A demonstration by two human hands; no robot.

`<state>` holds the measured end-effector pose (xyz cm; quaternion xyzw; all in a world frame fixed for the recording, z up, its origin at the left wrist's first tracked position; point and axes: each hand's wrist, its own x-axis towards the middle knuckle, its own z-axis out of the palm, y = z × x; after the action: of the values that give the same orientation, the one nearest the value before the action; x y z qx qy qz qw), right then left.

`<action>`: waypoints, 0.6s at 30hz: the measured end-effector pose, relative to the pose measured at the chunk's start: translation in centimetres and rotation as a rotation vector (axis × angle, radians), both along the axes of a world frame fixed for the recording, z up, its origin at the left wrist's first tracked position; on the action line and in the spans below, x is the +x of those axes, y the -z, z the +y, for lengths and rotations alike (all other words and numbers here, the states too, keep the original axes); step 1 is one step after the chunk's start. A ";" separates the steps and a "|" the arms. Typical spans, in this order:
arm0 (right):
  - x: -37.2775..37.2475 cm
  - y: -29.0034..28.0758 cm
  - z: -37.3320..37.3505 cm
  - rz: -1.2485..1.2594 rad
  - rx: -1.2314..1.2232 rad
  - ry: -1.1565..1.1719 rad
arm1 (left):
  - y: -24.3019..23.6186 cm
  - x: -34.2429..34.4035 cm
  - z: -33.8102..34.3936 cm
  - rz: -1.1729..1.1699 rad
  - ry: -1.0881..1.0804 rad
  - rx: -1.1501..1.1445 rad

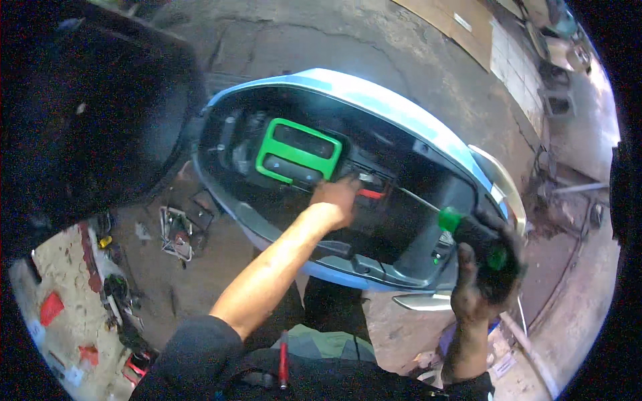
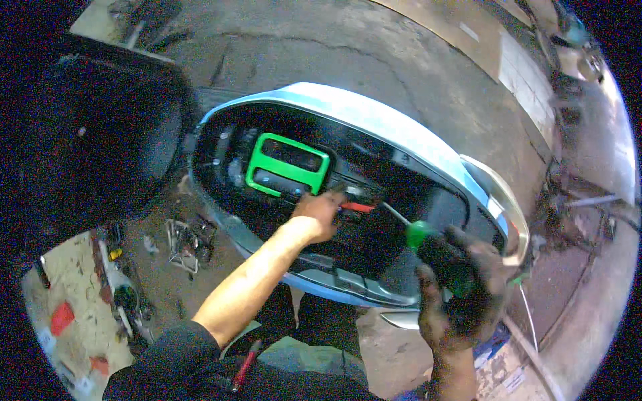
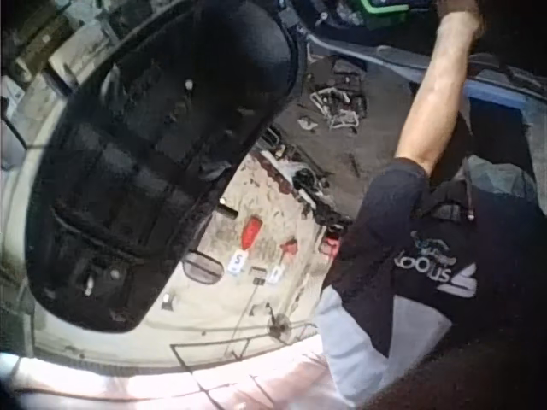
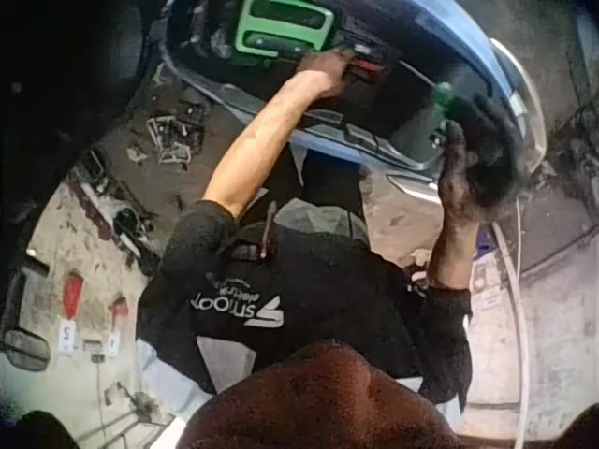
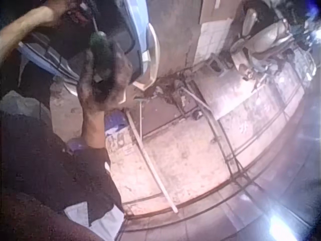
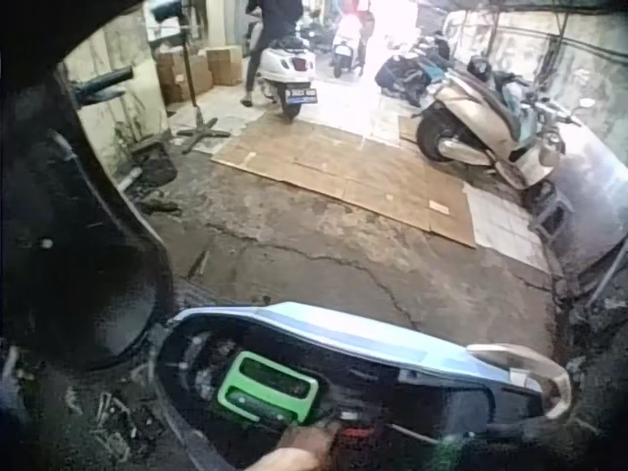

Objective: The person unscrews and removes a plastic cover from inside a scooter's storage compartment, wipes a component by hand, and then re-installs the cover using a screwdriver before placing a bag inside.

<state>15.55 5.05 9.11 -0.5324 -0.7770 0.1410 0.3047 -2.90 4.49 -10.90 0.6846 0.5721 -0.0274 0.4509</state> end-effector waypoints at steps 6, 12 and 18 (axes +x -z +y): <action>-0.7 0.5 -1.3 0.228 -0.191 0.236 | -3.2 -1.4 -5.2 -0.509 -0.389 0.453; 0.9 0.9 -0.8 0.197 -0.028 -0.027 | -5.4 -8.5 -12.5 -0.472 -1.112 0.616; -2.4 0.8 -1.6 0.144 0.200 0.134 | 13.8 -17.5 -25.8 0.116 -1.678 0.106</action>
<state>13.18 3.47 8.33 -0.5386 -0.7261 0.0798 0.4198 -20.37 -21.29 -24.72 0.0503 0.9140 0.3085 0.2588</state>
